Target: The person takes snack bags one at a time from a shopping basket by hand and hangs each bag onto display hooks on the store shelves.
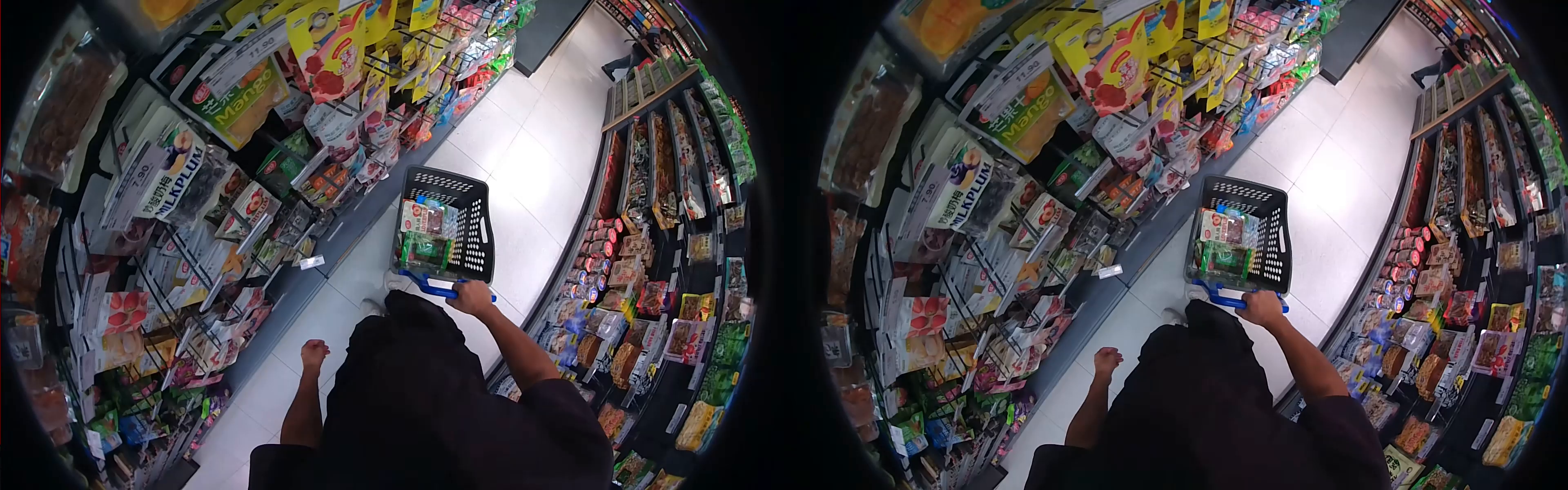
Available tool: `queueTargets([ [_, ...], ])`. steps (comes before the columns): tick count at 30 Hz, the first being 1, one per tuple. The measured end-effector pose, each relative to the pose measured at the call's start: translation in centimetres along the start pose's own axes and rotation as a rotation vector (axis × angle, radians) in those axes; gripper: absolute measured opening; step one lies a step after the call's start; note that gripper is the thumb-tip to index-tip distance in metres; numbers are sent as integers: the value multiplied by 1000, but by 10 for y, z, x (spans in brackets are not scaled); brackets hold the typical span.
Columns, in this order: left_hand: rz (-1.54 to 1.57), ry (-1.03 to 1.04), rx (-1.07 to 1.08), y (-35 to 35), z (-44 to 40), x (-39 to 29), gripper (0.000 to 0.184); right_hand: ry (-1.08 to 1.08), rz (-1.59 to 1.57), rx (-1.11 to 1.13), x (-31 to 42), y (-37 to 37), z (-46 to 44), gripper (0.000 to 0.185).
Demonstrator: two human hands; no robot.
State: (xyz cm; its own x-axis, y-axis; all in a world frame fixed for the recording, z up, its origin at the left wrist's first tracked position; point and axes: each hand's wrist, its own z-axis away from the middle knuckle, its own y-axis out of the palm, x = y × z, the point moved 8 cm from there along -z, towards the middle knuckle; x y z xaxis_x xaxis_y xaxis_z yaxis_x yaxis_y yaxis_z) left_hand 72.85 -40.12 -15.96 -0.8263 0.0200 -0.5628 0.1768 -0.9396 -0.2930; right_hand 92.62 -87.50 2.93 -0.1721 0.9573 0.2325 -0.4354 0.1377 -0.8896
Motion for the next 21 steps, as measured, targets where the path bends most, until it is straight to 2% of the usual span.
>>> queueTargets([
  [3, 59, 15, -23, 9, -2, -26, 12, 35, -41, 14, 3, -6, -29, 36],
  [5, 46, 149, 8, 26, -5, -62, 13, 45, -92, -20, 3, -9, -48, 36],
  [7, -18, 327, 43, 54, -16, -100, 12, 76, -144, -60, 6, -19, -64, 35],
  [9, -302, 593, 34, 92, 2, -173, 9, 75, -163, -60, 5, -21, -78, 36],
  [10, -355, 792, 21, 115, 22, -218, 11, 80, -175, -57, 5, -21, -84, 36],
  [12, -451, 814, 91, 161, 47, -278, 25, 88, -198, -48, 7, -23, -90, 36],
  [14, -592, 1065, 105, 204, 87, -344, 32, 128, -246, -1, 8, -19, -90, 36],
  [15, -643, 1121, 158, 226, 97, -361, 34, 148, -269, 22, 9, -20, -89, 36],
  [17, -746, 1233, 269, 261, 110, -381, 38, 151, -335, 68, 15, -21, -84, 35],
  [20, -983, 1210, 565, 299, 96, -361, 32, 126, -448, 68, 25, -13, -76, 36],
  [21, -1091, 1131, 602, 304, 91, -356, 29, 98, -507, 70, 29, -11, -74, 37],
])
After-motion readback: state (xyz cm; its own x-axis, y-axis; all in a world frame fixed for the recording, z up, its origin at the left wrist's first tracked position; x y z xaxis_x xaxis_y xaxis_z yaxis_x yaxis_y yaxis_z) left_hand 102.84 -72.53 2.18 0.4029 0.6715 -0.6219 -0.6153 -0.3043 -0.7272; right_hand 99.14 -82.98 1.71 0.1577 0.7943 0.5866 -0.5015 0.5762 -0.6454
